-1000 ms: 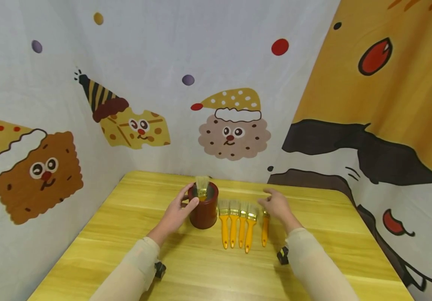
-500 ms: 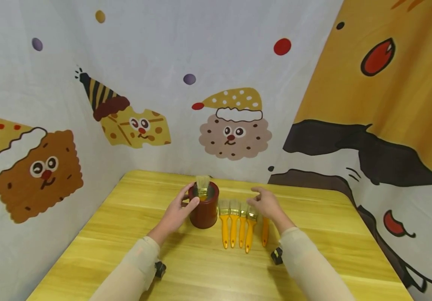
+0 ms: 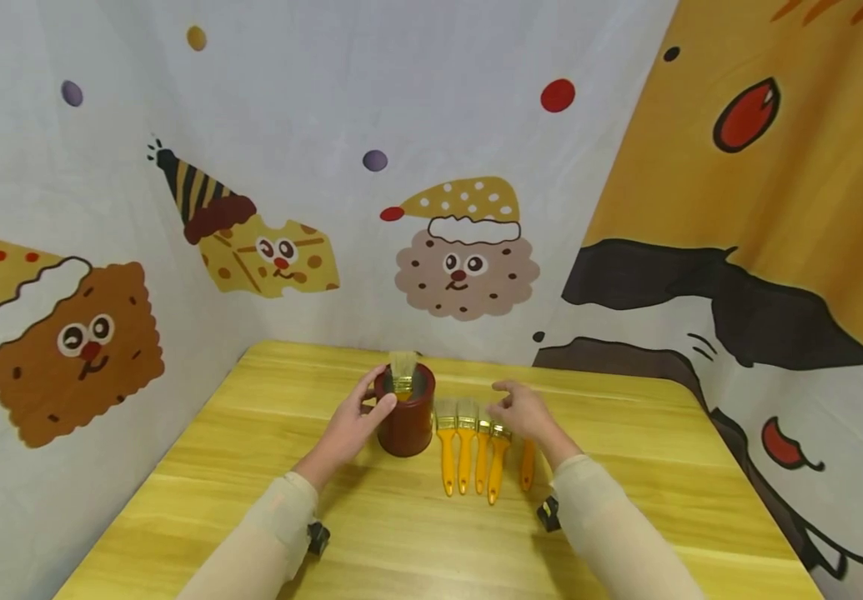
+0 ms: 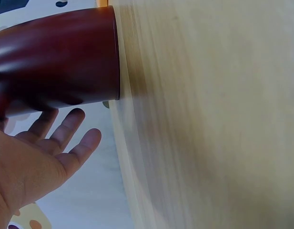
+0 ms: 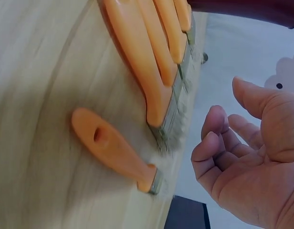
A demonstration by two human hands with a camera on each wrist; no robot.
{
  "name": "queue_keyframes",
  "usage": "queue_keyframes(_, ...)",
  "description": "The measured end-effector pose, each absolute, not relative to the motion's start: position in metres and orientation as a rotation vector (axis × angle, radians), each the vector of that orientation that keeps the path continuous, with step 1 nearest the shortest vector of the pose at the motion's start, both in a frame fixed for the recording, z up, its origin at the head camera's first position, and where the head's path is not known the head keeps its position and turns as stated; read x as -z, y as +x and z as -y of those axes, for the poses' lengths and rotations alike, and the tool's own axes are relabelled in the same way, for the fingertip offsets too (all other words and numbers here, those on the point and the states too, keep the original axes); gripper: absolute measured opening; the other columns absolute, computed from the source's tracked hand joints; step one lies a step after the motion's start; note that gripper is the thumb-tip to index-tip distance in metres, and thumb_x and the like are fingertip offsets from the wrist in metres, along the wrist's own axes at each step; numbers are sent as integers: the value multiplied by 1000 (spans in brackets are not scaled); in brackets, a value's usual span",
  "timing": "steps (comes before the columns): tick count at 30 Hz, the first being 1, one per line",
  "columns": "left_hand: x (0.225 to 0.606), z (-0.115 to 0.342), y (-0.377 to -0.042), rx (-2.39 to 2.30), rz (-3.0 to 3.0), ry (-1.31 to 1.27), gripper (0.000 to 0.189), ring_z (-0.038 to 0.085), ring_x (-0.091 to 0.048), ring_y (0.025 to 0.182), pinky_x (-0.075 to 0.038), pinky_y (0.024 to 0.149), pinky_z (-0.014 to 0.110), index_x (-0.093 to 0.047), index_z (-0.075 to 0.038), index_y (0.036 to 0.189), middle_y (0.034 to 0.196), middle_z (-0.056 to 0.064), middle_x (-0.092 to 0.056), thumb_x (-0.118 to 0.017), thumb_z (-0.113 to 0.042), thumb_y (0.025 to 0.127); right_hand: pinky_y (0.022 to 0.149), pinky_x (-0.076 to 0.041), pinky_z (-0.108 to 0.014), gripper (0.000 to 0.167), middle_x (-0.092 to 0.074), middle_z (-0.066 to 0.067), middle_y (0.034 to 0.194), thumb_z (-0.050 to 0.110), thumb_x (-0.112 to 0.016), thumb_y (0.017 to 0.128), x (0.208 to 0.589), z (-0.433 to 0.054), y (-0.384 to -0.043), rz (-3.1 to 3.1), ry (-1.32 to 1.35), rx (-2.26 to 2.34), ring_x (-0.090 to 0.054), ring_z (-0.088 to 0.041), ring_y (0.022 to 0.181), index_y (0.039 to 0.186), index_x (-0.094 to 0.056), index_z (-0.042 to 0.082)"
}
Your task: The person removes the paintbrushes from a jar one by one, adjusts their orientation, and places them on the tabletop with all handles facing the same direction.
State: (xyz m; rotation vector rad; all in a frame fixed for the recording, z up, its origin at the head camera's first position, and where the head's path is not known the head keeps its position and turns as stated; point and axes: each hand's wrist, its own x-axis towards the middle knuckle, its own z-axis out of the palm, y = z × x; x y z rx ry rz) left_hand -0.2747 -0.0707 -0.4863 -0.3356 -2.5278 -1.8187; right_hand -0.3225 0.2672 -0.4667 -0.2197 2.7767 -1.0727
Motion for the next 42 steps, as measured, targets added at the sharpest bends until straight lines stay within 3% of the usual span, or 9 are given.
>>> queue_keyframes(10, 488, 71, -276, 1810, 2529, -336, 62, 33, -64, 132, -54, 109, 59, -29, -65, 158, 160, 7, -54, -60, -63, 104, 73, -55, -35, 58, -74, -13, 115, 29, -71, 105, 469, -247, -325, -2801, -262, 1014, -68, -19, 87, 156, -55, 8)
queue_keyframes(17, 485, 72, -275, 1802, 2539, -338, 62, 33, -65, 132, -55, 108, 58, -28, -64, 158, 159, 10, -55, -60, -63, 105, 73, -56, -35, 57, -75, -12, 122, 35, -70, 106, 468, -230, -327, -2822, -290, 939, -70, -17, 89, 156, -56, 12)
queue_keyframes(27, 484, 72, -273, 1791, 2543, -345, 63, 34, -65, 132, -56, 107, 57, -28, -62, 160, 159, 12, -55, -59, -62, 105, 76, -55, -36, 55, -75, -10, 120, 28, -69, 107, 453, -196, -325, -2784, -377, 1074, -73, -28, 98, 158, -54, 14)
queue_keyframes(32, 484, 72, -275, 1796, 2549, -333, 63, 33, -65, 131, -56, 106, 57, -28, -63, 159, 159, 11, -54, -59, -64, 105, 71, -55, -35, 46, -74, -13, 125, 25, -58, 112, 443, -174, -328, -2817, -396, 1121, -73, -29, 98, 157, -55, 16)
queue_keyframes(34, 483, 72, -275, 1794, 2552, -332, 63, 34, -64, 132, -56, 106, 57, -28, -63, 159, 159, 11, -54, -59, -64, 104, 77, -60, -40, 43, -72, -16, 131, 24, -51, 115, 438, -167, -329, -2832, -420, 1153, -73, -32, 103, 156, -55, 14)
queue_keyframes(36, 483, 71, -276, 1789, 2555, -331, 63, 34, -64, 132, -56, 106, 57, -28, -63, 159, 159, 11, -55, -59, -64, 104, 92, -60, -49, 42, -68, -18, 141, 24, -44, 117, 435, -162, -330, -2851, -451, 1184, -71, -37, 118, 156, -55, 12)
queue_keyframes(39, 484, 71, -277, 1785, 2560, -335, 63, 35, -64, 133, -56, 106, 57, -28, -63, 159, 159, 12, -54, -59, -64, 104, 114, -50, -58, 47, -60, -17, 155, 32, -37, 119, 431, -156, -332, -2844, -466, 1249, -60, -39, 139, 158, -53, 12)
queue_keyframes(42, 484, 71, -277, 1784, 2566, -337, 63, 35, -63, 135, -56, 107, 58, -27, -63, 159, 160, 12, -54, -58, -63, 105, 121, -43, -61, 54, -55, -13, 161, 46, -38, 117, 426, -151, -334, -2796, -438, 1310, -52, -39, 148, 160, -51, 16)
